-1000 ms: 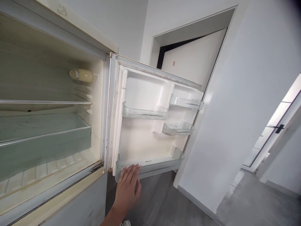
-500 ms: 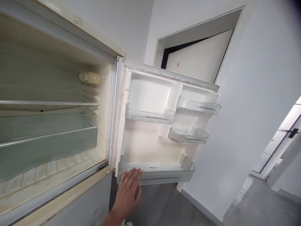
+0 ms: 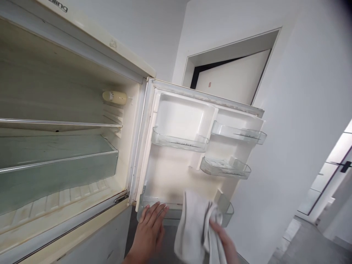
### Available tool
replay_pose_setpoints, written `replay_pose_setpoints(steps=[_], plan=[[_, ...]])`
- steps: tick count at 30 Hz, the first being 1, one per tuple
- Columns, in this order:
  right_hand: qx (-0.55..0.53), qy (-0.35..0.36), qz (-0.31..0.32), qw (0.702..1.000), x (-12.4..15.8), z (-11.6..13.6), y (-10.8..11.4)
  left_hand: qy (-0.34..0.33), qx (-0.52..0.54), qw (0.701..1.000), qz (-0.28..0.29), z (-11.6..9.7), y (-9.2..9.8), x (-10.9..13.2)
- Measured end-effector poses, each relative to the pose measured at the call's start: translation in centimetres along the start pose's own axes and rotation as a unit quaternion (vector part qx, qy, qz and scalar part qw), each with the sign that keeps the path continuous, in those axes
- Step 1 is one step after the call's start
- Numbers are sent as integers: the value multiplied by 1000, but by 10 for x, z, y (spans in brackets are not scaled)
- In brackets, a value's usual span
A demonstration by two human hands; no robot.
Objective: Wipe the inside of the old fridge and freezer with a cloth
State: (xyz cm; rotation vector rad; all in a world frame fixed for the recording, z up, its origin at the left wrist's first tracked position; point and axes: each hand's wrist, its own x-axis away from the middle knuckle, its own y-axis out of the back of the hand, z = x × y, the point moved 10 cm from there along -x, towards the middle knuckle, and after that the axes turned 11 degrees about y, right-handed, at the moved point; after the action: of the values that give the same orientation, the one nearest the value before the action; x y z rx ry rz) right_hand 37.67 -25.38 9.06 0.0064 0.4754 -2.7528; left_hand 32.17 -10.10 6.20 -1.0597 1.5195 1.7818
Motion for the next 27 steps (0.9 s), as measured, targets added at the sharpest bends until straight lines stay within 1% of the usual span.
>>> replay_pose_setpoints(steps=[1, 2, 3, 4, 6, 8, 10, 11, 13, 15, 17, 18, 19, 20, 22, 24, 27], plan=[[-14, 3, -12, 1000, -10, 18, -7, 0, 0, 1000, 5, 0, -1, 1], [-61, 18, -55, 996, -21, 39, -12, 1, 2, 1000, 11, 1, -2, 1], [-104, 55, -85, 989, -30, 65, -21, 1, 4, 1000, 16, 1, -3, 2], [-137, 109, -88, 981, -39, 95, -36, 3, 7, 1000, 21, 2, -5, 3], [-183, 209, -49, 959, -52, 151, -76, 6, 14, 999, 32, 3, -7, 5], [-192, 296, 13, 936, -58, 197, -120, 9, 21, 999, 41, 4, -9, 6], [-146, 378, 72, 912, -59, 230, -165, 11, 23, 999, 44, 4, -9, 7], [-90, 413, 88, 902, -61, 241, -186, 11, 23, 999, 43, 4, -9, 7], [83, 463, 91, 878, -68, 252, -228, 12, 21, 999, 41, 5, -7, 6], [242, 497, 70, 830, -77, 253, -265, 12, 15, 999, 36, 5, -5, 5], [351, 517, 50, 779, -86, 247, -295, 11, 11, 999, 31, 4, -2, 3], [386, 522, 43, 759, -90, 243, -306, 12, 10, 999, 30, 4, -2, 3], [407, 526, 38, 746, -94, 239, -314, 12, 11, 999, 31, 4, -1, 3], [412, 530, 36, 740, -96, 235, -319, 14, 13, 999, 34, 4, -2, 2], [393, 543, 40, 741, -98, 232, -321, 20, 19, 999, 46, 4, -3, 3], [381, 545, 50, 745, -97, 233, -315, 24, 27, 998, 57, 5, -4, 4], [429, 521, 74, 734, -92, 234, -301, 24, 33, 997, 65, 5, -6, 5]])
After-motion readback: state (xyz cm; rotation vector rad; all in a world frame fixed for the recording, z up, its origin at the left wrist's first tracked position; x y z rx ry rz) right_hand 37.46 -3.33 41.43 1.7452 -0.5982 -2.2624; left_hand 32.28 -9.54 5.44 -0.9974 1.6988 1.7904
